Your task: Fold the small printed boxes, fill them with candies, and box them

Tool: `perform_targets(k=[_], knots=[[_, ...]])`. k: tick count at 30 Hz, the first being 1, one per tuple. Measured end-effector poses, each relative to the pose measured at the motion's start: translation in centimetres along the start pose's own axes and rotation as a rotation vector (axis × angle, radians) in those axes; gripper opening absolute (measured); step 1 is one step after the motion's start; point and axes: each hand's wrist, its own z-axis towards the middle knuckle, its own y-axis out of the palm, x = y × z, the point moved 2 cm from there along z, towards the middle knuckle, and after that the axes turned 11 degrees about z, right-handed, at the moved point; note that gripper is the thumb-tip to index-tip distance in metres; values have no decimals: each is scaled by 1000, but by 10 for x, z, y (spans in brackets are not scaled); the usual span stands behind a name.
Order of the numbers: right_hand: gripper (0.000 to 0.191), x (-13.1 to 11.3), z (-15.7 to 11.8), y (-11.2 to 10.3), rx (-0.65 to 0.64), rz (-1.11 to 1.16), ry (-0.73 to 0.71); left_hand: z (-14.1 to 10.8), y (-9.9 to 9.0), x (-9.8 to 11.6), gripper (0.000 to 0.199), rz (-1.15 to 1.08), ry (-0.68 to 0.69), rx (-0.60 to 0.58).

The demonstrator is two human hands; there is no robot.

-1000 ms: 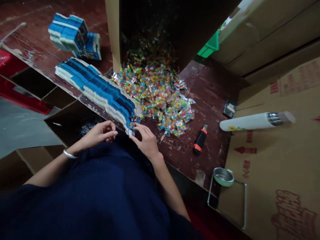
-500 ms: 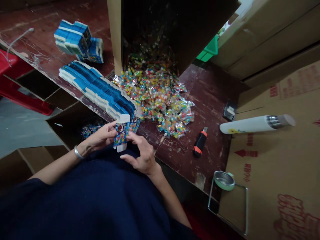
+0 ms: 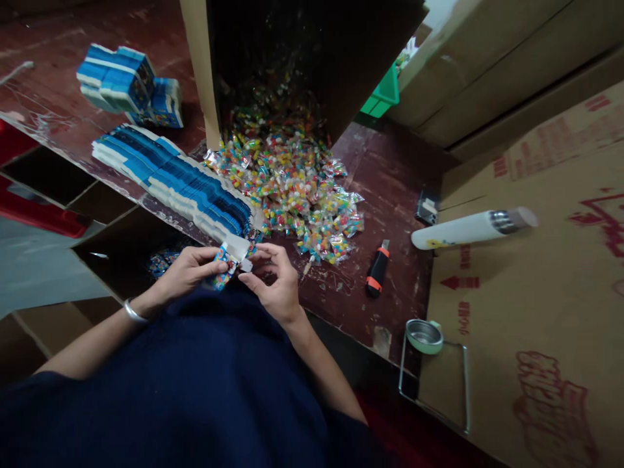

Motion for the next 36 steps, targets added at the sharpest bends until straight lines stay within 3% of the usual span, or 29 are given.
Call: perform_targets(k=[3,5,8,11,13,15,21,24,28,31,36], knots=[[33,7,-3,11,-21,13,67,4,7,1,34,1,78,212],[23,11,-5,16,47,-5,74,5,13,-3,32,-22,78,299],[27,17,-3,19,176,-19,77,5,22,-12,30,-52,105,401],[22,22,1,21,233,33,72,2,28,-20,60,-138,165,457],[34,24,3,22,256,68,48,0,30,-23,74,-178,190,444],[44,25,3,23,246,94,22,-1,30,-22,66,-179,200,398],[16,23,2,21,233,109,-26,-1,19,-19,52,-96,126,147],[15,24,2,20,207,58,-46,-3,15,-18,37,-33,98,78],[10,25,2,22,211,122,-106,-4,13,-16,34,-39,103,128],[17,19,7,22,210,206,-109,-3,13,-14,40,-79,118,171],[22,9,20,13,47,267,92,-2,10,-13,38,16,156,196]])
